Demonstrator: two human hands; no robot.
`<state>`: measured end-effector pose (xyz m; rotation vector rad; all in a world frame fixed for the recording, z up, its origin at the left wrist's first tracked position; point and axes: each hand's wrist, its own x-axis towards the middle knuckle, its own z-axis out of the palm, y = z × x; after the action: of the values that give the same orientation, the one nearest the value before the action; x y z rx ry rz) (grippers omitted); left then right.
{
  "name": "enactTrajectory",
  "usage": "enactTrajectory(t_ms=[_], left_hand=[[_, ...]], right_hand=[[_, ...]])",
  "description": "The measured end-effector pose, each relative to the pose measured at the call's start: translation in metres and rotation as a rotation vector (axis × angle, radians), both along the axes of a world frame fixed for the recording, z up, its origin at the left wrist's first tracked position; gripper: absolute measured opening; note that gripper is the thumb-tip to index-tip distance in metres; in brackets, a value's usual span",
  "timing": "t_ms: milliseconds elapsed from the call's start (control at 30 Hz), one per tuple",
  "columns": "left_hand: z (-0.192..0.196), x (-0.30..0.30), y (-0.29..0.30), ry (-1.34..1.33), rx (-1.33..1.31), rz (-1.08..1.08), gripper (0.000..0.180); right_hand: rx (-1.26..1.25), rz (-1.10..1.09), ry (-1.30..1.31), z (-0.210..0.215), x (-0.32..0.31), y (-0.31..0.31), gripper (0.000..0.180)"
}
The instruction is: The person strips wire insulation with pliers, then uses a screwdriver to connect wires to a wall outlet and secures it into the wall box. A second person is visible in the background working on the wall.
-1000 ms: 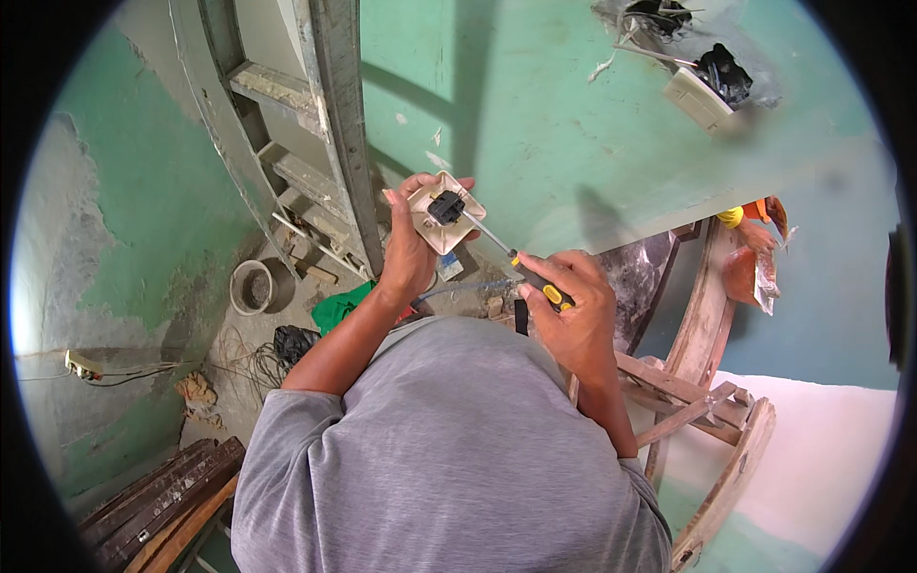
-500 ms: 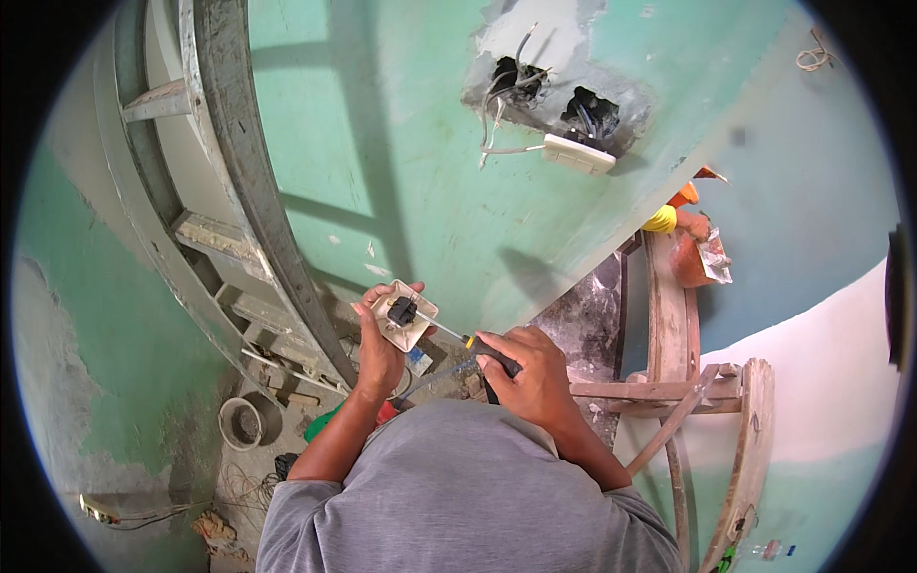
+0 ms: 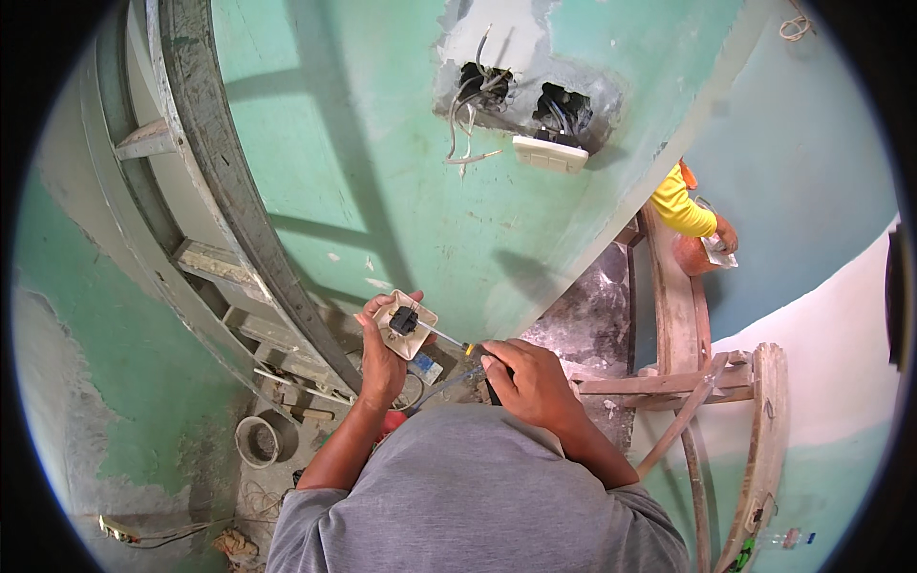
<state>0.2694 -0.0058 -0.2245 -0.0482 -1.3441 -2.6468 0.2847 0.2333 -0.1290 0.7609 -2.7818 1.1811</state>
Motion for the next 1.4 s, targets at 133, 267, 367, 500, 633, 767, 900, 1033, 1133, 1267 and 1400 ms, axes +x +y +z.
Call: enactTrajectory(t_ms=[133,267,367,500,633,767,900,1033,1133,1267,1400], left_hand=[[-0.001,0.003,0.005,-0.007,-0.007,0.027,0.064],[0.000,0.006,0.011,-0.018,-0.004,0.049,0.064],[0.000,0.007,0.016,-0.029,0.004,0.055,0.064],[-0.005,0.009,0.021,-0.056,0.008,0.048,0.063],[-0.008,0.013,0.026,-0.079,0.023,0.033,0.059],[-0.008,0.015,0.031,-0.084,0.018,0.035,0.059],[-0.011,0.015,0.034,-0.059,0.035,0.023,0.058],[-0.008,0.017,0.037,-0.062,0.021,0.017,0.058],[-0.009,0.018,0.040,-0.061,0.002,0.022,0.059],[-0.011,0.020,0.041,-0.079,-0.001,0.035,0.059],[-0.010,0.021,0.039,-0.066,0.016,0.050,0.064]], right_hand=[[0.024,-0.001,0.083,0.010,0.000,0.004,0.034],[0.004,-0.004,0.131,0.009,-0.003,0.009,0.037],[-0.036,-0.021,0.041,0.009,0.000,0.012,0.034],[-0.120,0.006,0.012,-0.008,-0.002,0.021,0.029],[-0.094,0.040,-0.025,-0.009,-0.003,0.029,0.028],[-0.037,0.026,0.030,-0.003,0.000,0.033,0.031],[-0.063,0.058,0.123,-0.005,-0.001,0.038,0.034],[-0.097,0.048,0.116,-0.002,0.000,0.040,0.033],[-0.087,-0.030,0.009,-0.002,0.005,0.038,0.033],[0.017,0.044,-0.121,-0.011,0.000,0.045,0.032],[0.035,0.015,0.062,-0.005,0.002,0.041,0.031]])
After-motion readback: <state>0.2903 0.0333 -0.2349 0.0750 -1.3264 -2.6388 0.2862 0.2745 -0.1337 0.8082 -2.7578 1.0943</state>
